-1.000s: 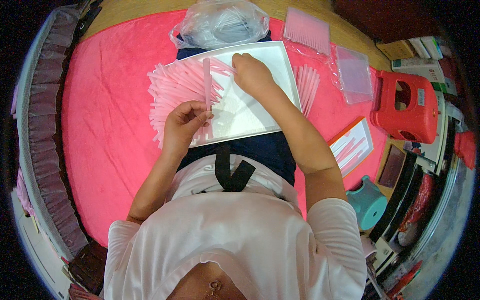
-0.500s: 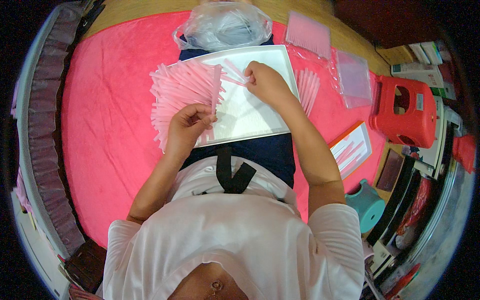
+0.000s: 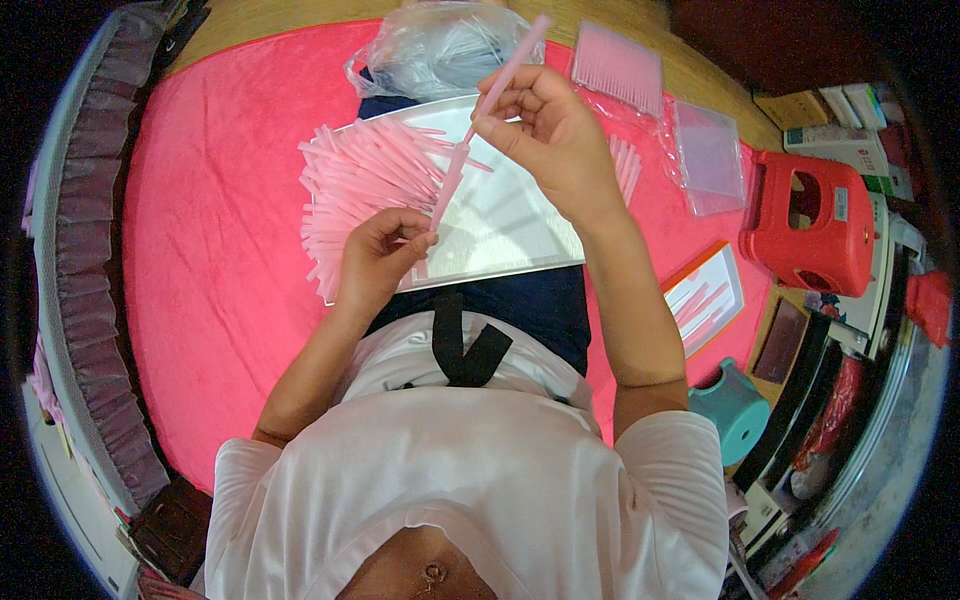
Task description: The person sits on a pink mat and repeatedly picks up pink plastic straws from a white tray. They insert a smaller straw into a larger one and place the assembled pair back into the tray. The person's bare feet are visible on the floor.
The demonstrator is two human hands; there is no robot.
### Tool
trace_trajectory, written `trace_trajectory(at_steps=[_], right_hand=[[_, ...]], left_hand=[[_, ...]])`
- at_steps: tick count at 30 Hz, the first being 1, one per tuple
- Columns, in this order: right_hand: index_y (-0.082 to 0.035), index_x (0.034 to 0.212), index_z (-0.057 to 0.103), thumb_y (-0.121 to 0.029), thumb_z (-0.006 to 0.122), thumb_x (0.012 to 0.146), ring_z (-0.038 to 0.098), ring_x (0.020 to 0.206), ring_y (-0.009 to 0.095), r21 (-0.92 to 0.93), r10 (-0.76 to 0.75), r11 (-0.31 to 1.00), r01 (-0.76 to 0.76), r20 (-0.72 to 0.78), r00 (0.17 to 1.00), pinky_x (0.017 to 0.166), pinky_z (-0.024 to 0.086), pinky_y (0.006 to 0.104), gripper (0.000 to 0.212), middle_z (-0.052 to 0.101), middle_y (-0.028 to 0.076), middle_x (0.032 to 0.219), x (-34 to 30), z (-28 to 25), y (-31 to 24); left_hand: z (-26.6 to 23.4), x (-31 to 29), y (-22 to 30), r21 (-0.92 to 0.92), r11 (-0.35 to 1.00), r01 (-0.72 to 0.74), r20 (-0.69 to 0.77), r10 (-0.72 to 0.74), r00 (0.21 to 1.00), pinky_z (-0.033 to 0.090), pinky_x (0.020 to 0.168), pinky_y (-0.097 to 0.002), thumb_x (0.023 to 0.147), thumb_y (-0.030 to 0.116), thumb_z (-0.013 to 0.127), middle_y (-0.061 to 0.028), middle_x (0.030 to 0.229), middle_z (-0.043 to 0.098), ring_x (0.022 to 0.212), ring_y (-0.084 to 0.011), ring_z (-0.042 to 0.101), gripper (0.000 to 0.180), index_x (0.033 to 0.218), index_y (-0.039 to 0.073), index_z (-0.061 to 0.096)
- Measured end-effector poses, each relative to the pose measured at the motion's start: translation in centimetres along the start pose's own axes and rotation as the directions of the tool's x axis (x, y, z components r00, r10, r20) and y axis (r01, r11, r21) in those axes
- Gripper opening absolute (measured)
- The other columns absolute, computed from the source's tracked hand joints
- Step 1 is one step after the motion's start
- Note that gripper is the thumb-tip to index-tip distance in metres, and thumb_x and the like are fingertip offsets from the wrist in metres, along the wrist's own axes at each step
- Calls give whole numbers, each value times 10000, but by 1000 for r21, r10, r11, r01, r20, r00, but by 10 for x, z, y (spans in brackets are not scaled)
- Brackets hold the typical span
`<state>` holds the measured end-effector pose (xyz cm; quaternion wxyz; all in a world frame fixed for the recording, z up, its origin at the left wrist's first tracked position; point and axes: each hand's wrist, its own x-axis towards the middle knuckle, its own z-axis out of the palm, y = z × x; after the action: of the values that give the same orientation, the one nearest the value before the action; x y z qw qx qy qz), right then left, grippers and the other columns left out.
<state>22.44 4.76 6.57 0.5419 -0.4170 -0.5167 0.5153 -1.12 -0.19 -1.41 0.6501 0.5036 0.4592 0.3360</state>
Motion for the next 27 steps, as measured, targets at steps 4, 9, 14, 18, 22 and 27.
trace_trajectory(at_steps=[4,9,14,18,22,27], right_hand=[[-23,1147,562,-29,695,866,594,942,113,-32,-7,999,7,5,1000,811,485,248,311,619,41,1011,-2,2,7],[-26,1182,553,-28,660,891,580,997,132,-146,-7,989,15,58,998,892,469,279,310,617,41,1026,-6,1,7],[-18,1162,574,-45,611,930,577,996,128,-178,-18,984,14,-22,1000,838,472,274,236,633,51,1048,-1,-2,15],[-41,1059,607,-134,696,876,592,873,115,-287,42,955,-68,-99,994,764,469,246,224,642,33,955,4,-6,35],[-45,986,606,-75,717,800,620,860,229,-726,57,685,-58,-25,998,760,489,328,218,634,98,916,-7,-6,80],[-47,965,600,-59,689,784,607,929,329,-879,1,472,64,74,997,821,489,420,202,629,136,940,-10,1,105]], left_hand=[[-1,0,-2,19,1000,6,9,-6,1000,476,694,-205,876,2,683,-12,875,652,793,-71,589,155,1028,-2,653],[-1,-1,-1,38,999,5,6,-6,1000,474,692,-207,878,-2,678,-18,874,652,790,-75,588,152,1028,-10,653],[-1,0,-3,34,999,0,-2,1,1000,472,688,-207,880,-2,678,-18,870,652,781,-74,583,150,1028,-13,654],[-1,0,-3,4,1000,-1,-7,1,1000,473,683,-203,878,-3,681,-15,866,653,775,-69,583,150,1025,-11,656],[-2,-1,-3,-21,1000,1,-25,-2,1000,478,683,-200,878,-7,680,-13,865,655,776,-67,586,147,1022,-9,656],[-3,-1,-2,-31,999,7,-28,-8,1000,491,686,-202,879,-8,678,-14,867,656,781,-72,595,145,1022,-7,653]])
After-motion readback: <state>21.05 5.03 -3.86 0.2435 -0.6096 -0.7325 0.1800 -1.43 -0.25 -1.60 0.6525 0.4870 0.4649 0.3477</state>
